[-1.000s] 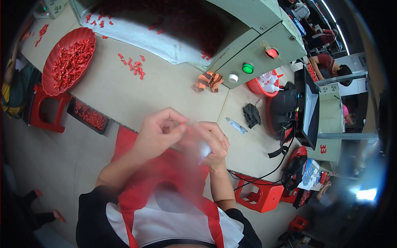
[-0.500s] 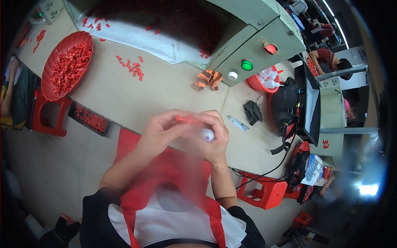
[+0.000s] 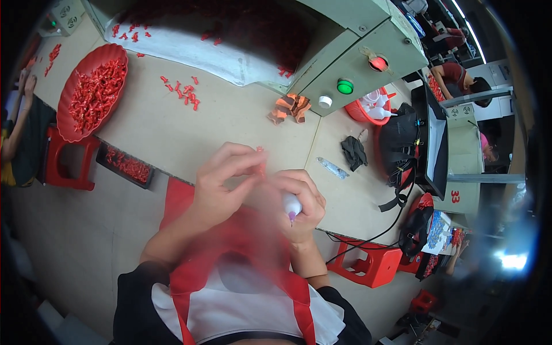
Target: The person applies glue to small red plastic components using a glue dispenser, then assembles them by hand.
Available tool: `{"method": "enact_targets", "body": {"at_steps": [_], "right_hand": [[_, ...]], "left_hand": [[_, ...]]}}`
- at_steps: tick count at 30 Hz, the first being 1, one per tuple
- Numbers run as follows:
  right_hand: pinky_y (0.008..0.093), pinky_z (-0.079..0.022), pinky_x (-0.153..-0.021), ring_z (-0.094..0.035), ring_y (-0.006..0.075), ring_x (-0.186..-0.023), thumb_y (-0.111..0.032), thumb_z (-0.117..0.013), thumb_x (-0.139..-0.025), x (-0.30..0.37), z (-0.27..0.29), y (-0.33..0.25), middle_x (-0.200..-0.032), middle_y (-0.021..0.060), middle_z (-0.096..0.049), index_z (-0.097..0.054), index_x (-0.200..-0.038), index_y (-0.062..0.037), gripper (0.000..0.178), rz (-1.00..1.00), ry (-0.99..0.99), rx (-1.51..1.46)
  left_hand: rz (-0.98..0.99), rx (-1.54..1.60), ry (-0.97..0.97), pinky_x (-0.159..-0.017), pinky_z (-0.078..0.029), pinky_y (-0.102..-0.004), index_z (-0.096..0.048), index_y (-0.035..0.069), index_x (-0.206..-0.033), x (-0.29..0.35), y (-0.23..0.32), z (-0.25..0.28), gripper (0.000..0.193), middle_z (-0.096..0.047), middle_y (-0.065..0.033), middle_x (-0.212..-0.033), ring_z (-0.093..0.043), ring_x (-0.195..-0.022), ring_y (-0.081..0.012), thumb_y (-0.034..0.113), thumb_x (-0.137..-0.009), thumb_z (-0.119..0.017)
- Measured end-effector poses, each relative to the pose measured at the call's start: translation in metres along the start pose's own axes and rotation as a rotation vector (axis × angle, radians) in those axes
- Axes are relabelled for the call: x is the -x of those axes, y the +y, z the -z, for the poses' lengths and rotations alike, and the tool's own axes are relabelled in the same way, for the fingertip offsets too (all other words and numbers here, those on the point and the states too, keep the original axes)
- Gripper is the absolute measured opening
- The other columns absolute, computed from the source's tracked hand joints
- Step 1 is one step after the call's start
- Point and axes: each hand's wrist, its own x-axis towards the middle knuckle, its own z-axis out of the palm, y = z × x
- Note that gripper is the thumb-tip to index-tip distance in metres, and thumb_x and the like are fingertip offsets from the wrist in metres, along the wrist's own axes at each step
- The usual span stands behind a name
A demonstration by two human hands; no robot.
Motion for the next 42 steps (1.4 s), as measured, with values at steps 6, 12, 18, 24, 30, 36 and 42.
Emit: {"method": "enact_targets", "body": {"at_steps": [6, 12, 18, 24, 30, 36, 42], "right_hand": [[0.0251, -0.047, -0.051, -0.06, 0.0163, -0.062, 0.002, -0.072, -0.068, 0.002, 0.003, 0.002, -0.08, 0.0106, -0.061, -0.062, -0.083, -0.0021, 0.018, -0.037, -0.005, -0.034], [0.0251, -0.047, -0.054, -0.06, 0.017, -0.064, 0.002, -0.072, -0.069, 0.002, 0.001, 0.007, -0.079, 0.0112, -0.062, -0.062, -0.082, -0.0011, 0.017, -0.068, 0.05, -0.054], [0.0253, -0.046, -0.055, -0.06, 0.0172, -0.067, 0.001, -0.071, -0.07, 0.003, 0.001, 0.013, -0.08, 0.0122, -0.062, -0.062, -0.082, -0.0002, 0.015, -0.128, 0.02, -0.094], [0.026, -0.049, -0.065, -0.061, 0.0175, -0.076, 0.006, -0.068, -0.072, -0.001, 0.001, 0.011, -0.088, 0.0137, -0.062, -0.061, -0.082, 0.0018, 0.013, -0.201, -0.03, -0.27], [0.026, -0.051, -0.067, -0.061, 0.0167, -0.078, 0.008, -0.065, -0.074, 0.001, 0.001, 0.014, -0.092, 0.0147, -0.062, -0.061, -0.082, 0.0038, 0.01, -0.298, -0.023, -0.367], [0.0237, -0.051, -0.062, -0.061, 0.0152, -0.076, 0.008, -0.064, -0.075, 0.002, 0.001, 0.017, -0.092, 0.015, -0.062, -0.061, -0.082, 0.0049, 0.009, -0.399, -0.014, -0.459], [0.0216, -0.048, -0.058, -0.059, 0.0128, -0.071, 0.007, -0.065, -0.075, 0.001, 0.002, 0.021, -0.09, 0.0145, -0.062, -0.062, -0.081, 0.0046, 0.007, -0.455, -0.036, -0.475]], "left_hand": [[-0.011, 0.027, -0.065, -0.074, -0.055, -0.0267, -0.061, 0.0, -0.104, -0.003, 0.002, 0.004, 0.035, -0.055, -0.0129, -0.099, -0.062, -0.087, -0.0195, -0.015, -0.072, -0.058], [0.011, -0.032, -0.036, -0.071, -0.055, -0.0256, -0.062, 0.001, -0.104, -0.002, 0.003, 0.0, 0.036, -0.058, -0.011, -0.095, -0.062, -0.082, -0.0175, -0.013, -0.071, -0.061], [-0.001, -0.102, 0.0, -0.07, -0.055, -0.025, -0.062, 0.001, -0.105, 0.001, 0.0, -0.002, 0.037, -0.059, -0.0102, -0.094, -0.063, -0.08, -0.0162, -0.013, -0.071, -0.061], [0.005, -0.125, -0.006, -0.071, -0.054, -0.0247, -0.062, 0.001, -0.106, 0.0, -0.001, -0.002, 0.037, -0.058, -0.0105, -0.096, -0.062, -0.083, -0.0163, -0.013, -0.072, -0.06], [0.036, -0.105, -0.036, -0.072, -0.053, -0.0241, -0.062, 0.002, -0.106, -0.002, 0.001, 0.0, 0.036, -0.057, -0.0096, -0.095, -0.061, -0.082, -0.0157, -0.013, -0.073, -0.059], [0.07, -0.137, -0.039, -0.072, -0.052, -0.0233, -0.062, 0.002, -0.106, -0.001, 0.002, -0.002, 0.034, -0.058, -0.0093, -0.092, -0.061, -0.081, -0.0154, -0.011, -0.075, -0.059], [0.081, -0.123, 0.036, -0.066, -0.05, -0.0268, -0.063, 0.004, -0.105, 0.003, -0.003, -0.007, 0.031, -0.06, -0.0087, -0.088, -0.063, -0.078, -0.0193, -0.005, -0.076, -0.061]]}}
